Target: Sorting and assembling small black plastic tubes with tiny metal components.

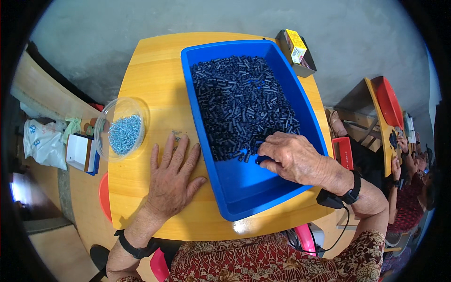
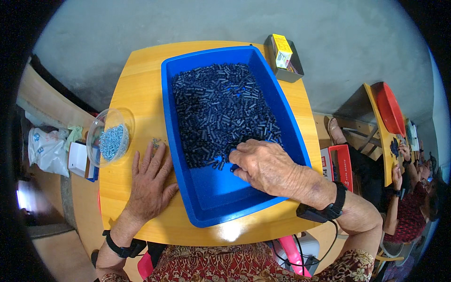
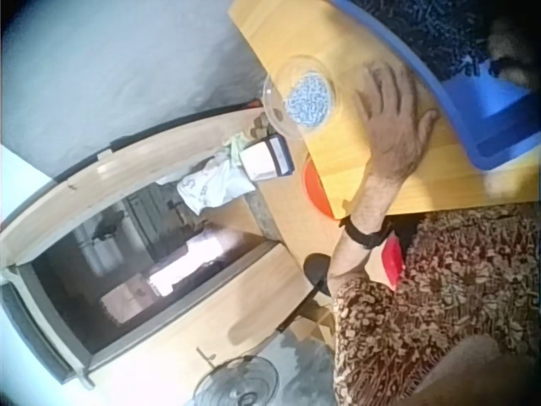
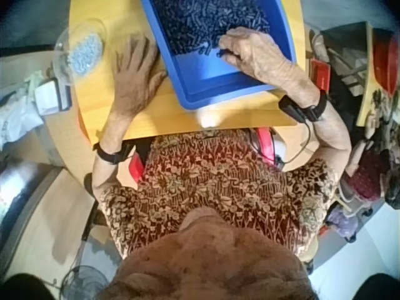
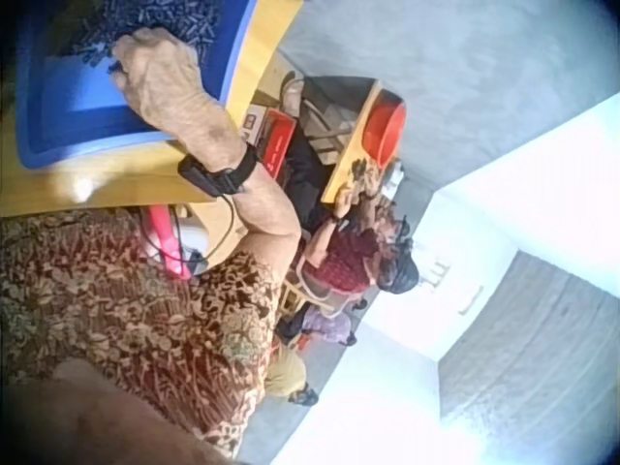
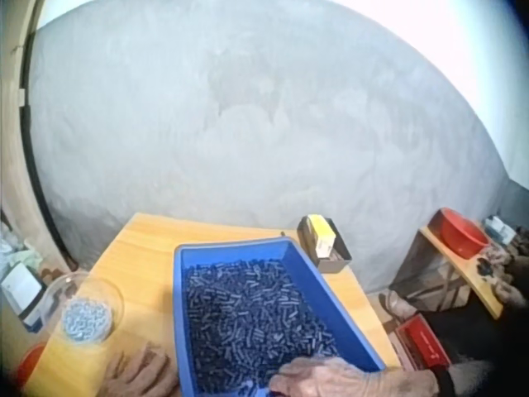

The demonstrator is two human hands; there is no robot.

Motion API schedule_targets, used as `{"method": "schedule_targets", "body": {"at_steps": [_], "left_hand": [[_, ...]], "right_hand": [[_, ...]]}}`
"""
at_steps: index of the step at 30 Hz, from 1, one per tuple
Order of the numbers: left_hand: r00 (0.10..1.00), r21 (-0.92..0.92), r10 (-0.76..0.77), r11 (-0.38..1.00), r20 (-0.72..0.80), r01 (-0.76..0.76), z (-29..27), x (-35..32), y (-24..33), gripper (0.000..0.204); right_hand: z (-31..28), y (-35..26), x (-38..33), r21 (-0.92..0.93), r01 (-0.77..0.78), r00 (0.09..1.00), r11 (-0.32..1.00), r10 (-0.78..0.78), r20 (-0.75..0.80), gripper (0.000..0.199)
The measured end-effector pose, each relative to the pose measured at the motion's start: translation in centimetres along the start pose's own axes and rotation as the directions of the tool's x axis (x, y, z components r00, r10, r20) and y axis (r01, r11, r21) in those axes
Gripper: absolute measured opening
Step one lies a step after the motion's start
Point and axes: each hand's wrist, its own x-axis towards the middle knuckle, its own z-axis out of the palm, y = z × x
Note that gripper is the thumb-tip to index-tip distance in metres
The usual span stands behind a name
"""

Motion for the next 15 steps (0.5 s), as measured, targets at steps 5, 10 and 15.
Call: {"method": "schedule_targets", "body": {"at_steps": [5, 10, 15], "left_hand": [[0.999, -0.005, 0.021, 1.000, -0.031, -0.021, -0.3, -0.2, 0.1, 0.065], [0.956, -0.086, -0.039, 0.996, -0.292, 0.014, -2.8, -0.7, 0.1, 0.043], [0.956, -0.642, -0.220, 0.765, -0.193, 0.046, -7.8, 0.1, 3.2, 0.028]], "right_hand": [[1.6, 0.2, 0.2, -0.050, 0.101, 0.991, 0.994, -0.105, -0.086, 0.014], [-0.1, -0.3, 0.6, 0.035, 0.093, 0.990, 0.995, -0.089, -0.111, 0.010], [-1.5, -3.7, 1.1, 0.084, 0.292, 0.925, 0.953, -0.260, -0.277, 0.014]]}}
